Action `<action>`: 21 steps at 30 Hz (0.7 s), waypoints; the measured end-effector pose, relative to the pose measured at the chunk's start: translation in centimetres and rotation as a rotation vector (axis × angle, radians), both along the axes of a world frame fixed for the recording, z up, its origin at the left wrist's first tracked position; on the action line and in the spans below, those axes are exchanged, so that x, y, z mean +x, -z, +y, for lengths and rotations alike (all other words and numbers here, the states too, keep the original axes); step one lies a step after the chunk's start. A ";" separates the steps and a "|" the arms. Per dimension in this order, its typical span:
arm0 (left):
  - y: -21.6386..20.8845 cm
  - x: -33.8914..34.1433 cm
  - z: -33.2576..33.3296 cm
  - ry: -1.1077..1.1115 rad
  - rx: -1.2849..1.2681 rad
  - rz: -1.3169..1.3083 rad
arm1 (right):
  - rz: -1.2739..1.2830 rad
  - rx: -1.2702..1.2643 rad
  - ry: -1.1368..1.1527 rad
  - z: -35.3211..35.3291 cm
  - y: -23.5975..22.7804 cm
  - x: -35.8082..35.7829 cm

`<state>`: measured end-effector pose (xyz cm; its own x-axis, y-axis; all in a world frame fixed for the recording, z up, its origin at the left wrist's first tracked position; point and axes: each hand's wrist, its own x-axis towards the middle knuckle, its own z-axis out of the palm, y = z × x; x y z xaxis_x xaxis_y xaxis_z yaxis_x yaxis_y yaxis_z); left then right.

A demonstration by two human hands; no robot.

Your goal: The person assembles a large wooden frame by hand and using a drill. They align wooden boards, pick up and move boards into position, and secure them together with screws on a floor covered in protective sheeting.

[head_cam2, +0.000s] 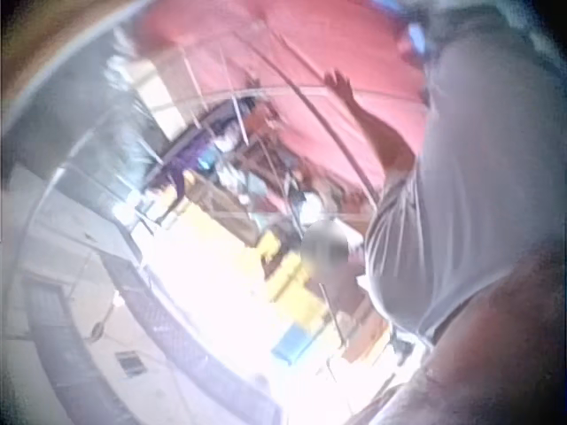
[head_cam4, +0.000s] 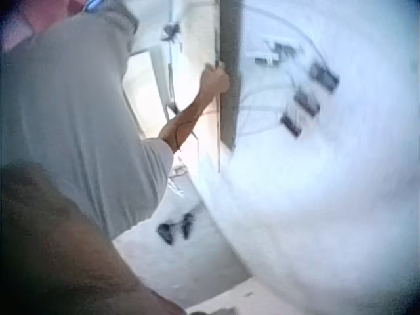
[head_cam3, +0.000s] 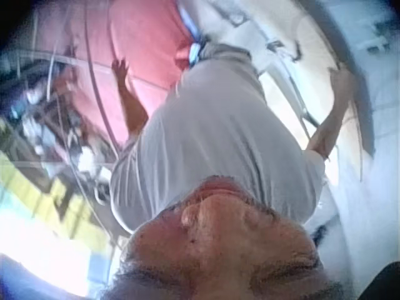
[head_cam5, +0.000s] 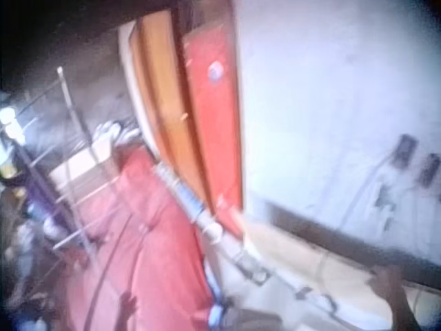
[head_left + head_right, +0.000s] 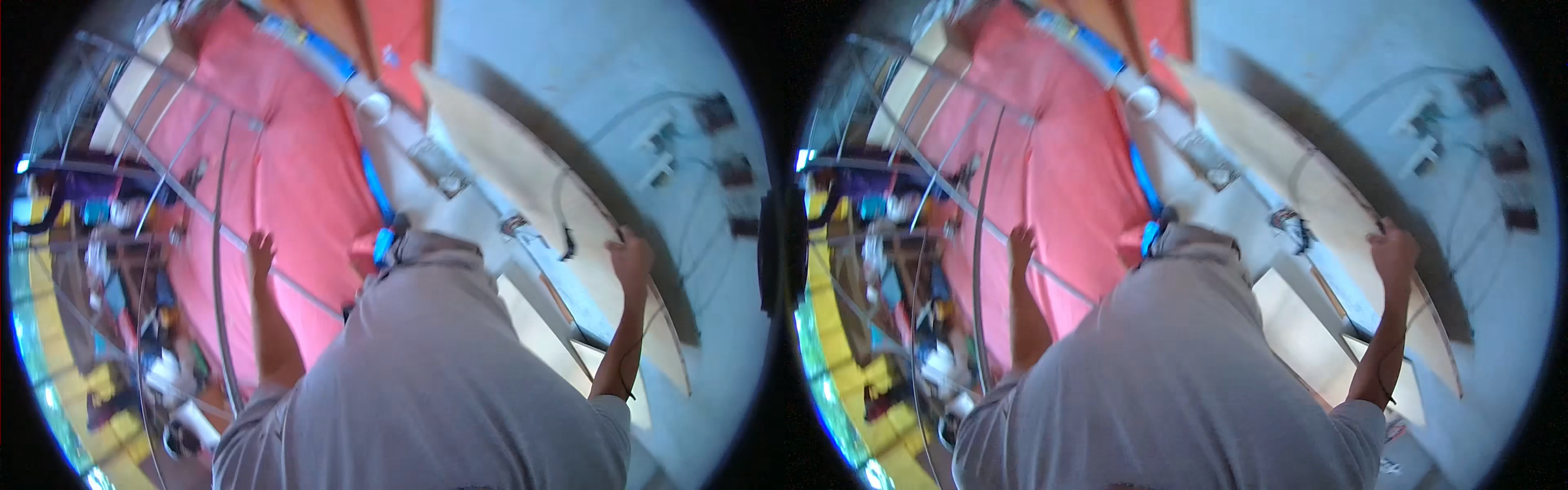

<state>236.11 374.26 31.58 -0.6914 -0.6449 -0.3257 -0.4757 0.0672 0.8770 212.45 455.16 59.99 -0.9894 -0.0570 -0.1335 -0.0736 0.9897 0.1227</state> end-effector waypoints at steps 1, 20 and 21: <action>-1.0 -2.0 2.6 0.017 -0.071 -0.129 | 0.003 0.053 0.037 -1.4 -1.8 0.2; -18.5 -34.6 14.6 0.712 -0.829 0.197 | 0.010 0.146 -0.170 -20.3 -0.1 -6.7; -20.4 -36.3 14.4 0.772 -0.903 0.252 | 0.102 0.128 -0.245 -19.7 1.2 -6.5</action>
<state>199.81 388.67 51.98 -0.9730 0.0392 0.2273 0.1365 0.8923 0.4303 205.95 435.47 58.83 -0.9569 -0.2850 -0.0554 -0.2893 0.9199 0.2648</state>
